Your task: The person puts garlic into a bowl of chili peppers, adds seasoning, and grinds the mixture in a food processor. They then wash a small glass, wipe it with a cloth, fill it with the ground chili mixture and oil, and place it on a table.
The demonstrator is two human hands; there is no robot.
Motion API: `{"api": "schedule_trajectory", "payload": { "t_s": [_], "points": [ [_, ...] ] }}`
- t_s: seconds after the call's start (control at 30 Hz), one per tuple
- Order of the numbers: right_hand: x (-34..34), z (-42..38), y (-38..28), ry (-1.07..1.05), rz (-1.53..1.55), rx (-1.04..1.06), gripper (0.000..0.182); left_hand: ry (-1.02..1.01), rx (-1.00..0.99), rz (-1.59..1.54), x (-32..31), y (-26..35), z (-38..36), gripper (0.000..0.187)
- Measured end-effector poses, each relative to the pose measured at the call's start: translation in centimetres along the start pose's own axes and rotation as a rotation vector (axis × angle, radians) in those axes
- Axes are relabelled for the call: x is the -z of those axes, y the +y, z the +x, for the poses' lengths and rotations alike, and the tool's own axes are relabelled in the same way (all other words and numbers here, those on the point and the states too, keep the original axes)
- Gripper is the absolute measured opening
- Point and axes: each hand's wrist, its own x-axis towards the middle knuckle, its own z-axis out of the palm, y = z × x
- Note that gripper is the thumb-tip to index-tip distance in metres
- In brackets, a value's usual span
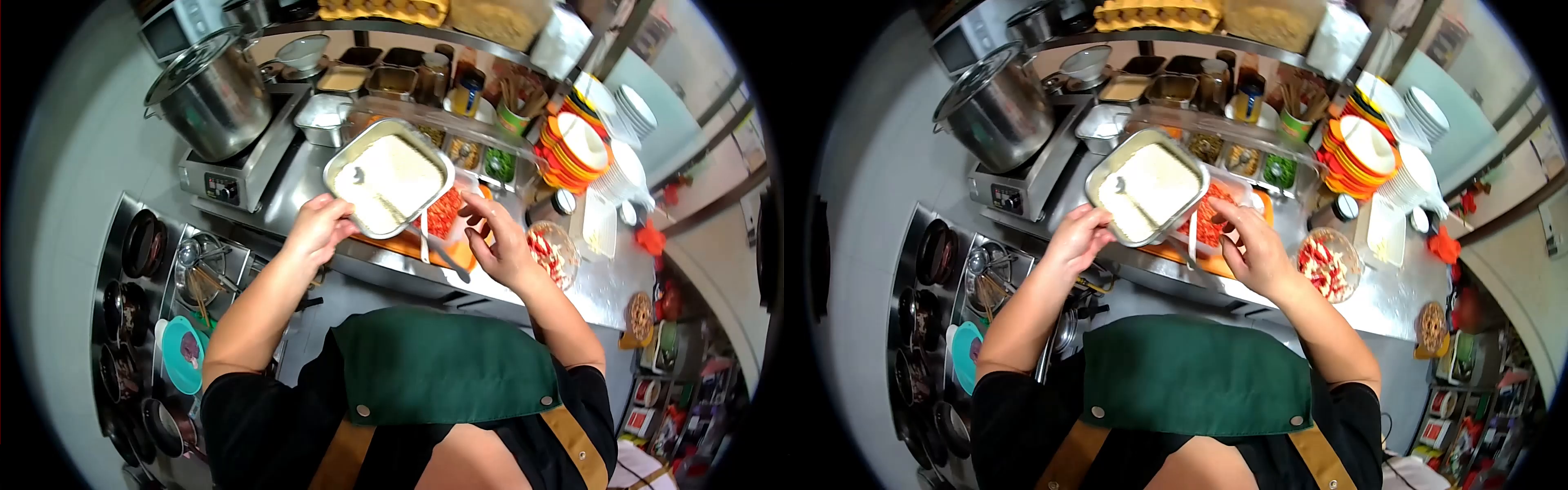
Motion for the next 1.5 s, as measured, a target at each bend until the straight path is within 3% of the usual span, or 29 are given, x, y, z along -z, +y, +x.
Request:
{"api": "schedule_trajectory", "payload": {
  "t_s": [0.2,0.3,0.47,0.57,0.6,0.73,0.87,0.97,1.03,1.1,1.13,1.17,1.23,1.4,1.5],
  "points": [
    [-8.5,10.4,6.4,0.039,0.172,-0.234,0.034,0.282,-0.105,0.045,10.3,3.5,-0.5,0.008],
    [-14.6,16.3,10.7,-0.006,0.109,-0.358,0.039,0.384,-0.102,0.037,14.6,3.2,1.1,0.009],
    [-22.6,21.6,15.7,-0.084,-0.117,-0.527,0.039,0.412,-0.074,-0.119,19.1,0.6,6.3,0.010],
    [-26.0,22.9,18.3,-0.012,-0.111,-0.585,0.040,0.404,-0.019,-0.176,19.7,-0.8,9.1,0.008],
    [-26.9,22.9,18.4,0.108,-0.202,-0.443,0.032,0.391,-0.005,-0.185,19.9,-1.3,10.1,0.008],
    [-28.5,24.0,18.1,0.058,-0.003,-0.481,0.015,0.373,0.026,-0.198,20.0,-3.2,14.0,0.010],
    [-27.4,25.0,16.5,0.175,-0.285,-0.292,0.018,0.379,0.054,-0.188,19.2,-3.0,16.4,0.013],
    [-27.5,25.0,16.5,0.141,-0.286,-0.324,0.015,0.369,0.059,-0.177,18.7,-2.5,17.5,0.013],
    [-29.2,24.6,18.5,0.186,-0.232,-0.345,0.017,0.367,0.056,-0.167,18.8,-2.4,18.3,0.012],
    [-31.1,24.2,20.9,0.203,0.314,-0.707,0.018,0.372,0.053,-0.161,19.2,-2.7,19.1,0.012],
    [-29.5,24.5,18.0,0.208,0.563,-0.848,0.022,0.349,0.041,-0.177,19.4,-3.1,19.3,0.017],
    [-29.4,24.2,17.8,0.208,0.562,-0.850,0.022,0.329,0.031,-0.194,19.6,-3.6,19.3,0.022],
    [-29.1,23.7,17.4,0.433,0.896,-0.934,0.025,0.269,0.032,-0.261,19.7,-3.9,18.6,0.030],
    [-26.8,22.9,15.2,0.509,1.133,-1.056,0.020,0.228,0.044,-0.312,20.2,-5.8,15.2,0.056],
    [-25.6,22.7,14.0,0.543,1.207,-1.018,0.020,0.302,0.084,-0.329,21.8,-7.6,13.1,0.051]
  ]
}}
